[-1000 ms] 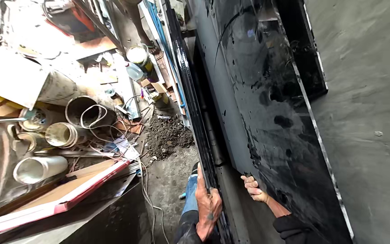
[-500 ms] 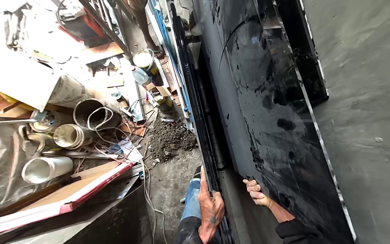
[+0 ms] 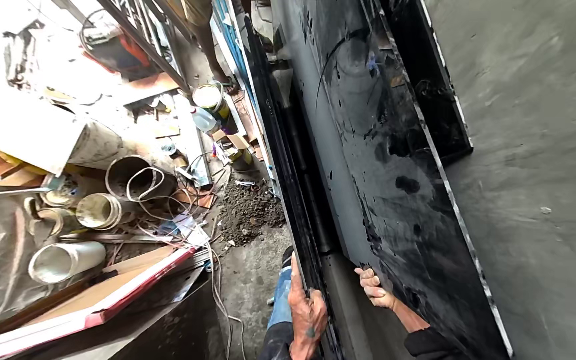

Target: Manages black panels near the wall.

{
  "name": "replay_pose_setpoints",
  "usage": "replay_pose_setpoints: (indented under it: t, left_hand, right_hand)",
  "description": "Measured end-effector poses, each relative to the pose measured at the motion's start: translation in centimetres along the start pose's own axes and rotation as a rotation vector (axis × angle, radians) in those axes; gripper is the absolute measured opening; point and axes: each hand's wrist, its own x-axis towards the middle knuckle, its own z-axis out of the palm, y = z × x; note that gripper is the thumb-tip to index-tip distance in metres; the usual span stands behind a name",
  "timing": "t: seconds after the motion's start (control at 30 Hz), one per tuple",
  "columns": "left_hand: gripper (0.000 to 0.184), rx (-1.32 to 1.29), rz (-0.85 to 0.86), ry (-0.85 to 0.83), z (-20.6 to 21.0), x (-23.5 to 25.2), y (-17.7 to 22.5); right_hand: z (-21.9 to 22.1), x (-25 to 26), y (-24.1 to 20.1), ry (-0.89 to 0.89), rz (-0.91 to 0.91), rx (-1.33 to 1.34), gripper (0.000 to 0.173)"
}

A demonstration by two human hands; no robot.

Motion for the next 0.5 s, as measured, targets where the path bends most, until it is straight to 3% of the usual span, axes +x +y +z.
replay_pose_setpoints:
  t: [0.17,0.33,0.5]
  left_hand:
    - [0.076,-0.017,-0.004,0.001,0.2,0.0,-0.1]
    - [0.076,-0.020,0.000,0.009,0.3,0.0,-0.1]
    - [0.076,-0.020,0.006,-0.001,0.2,0.0,-0.3]
  right_hand:
    - [-1.0,-0.4,-0.3,-0.035,-0.017,-0.074,0.028]
    - [-2.4,-1.0,-0.6,0.001,-0.003,0.038,0.034]
    - [-0.3,0.1,-1.0,0.043,-0.007,-0.033,0.030]
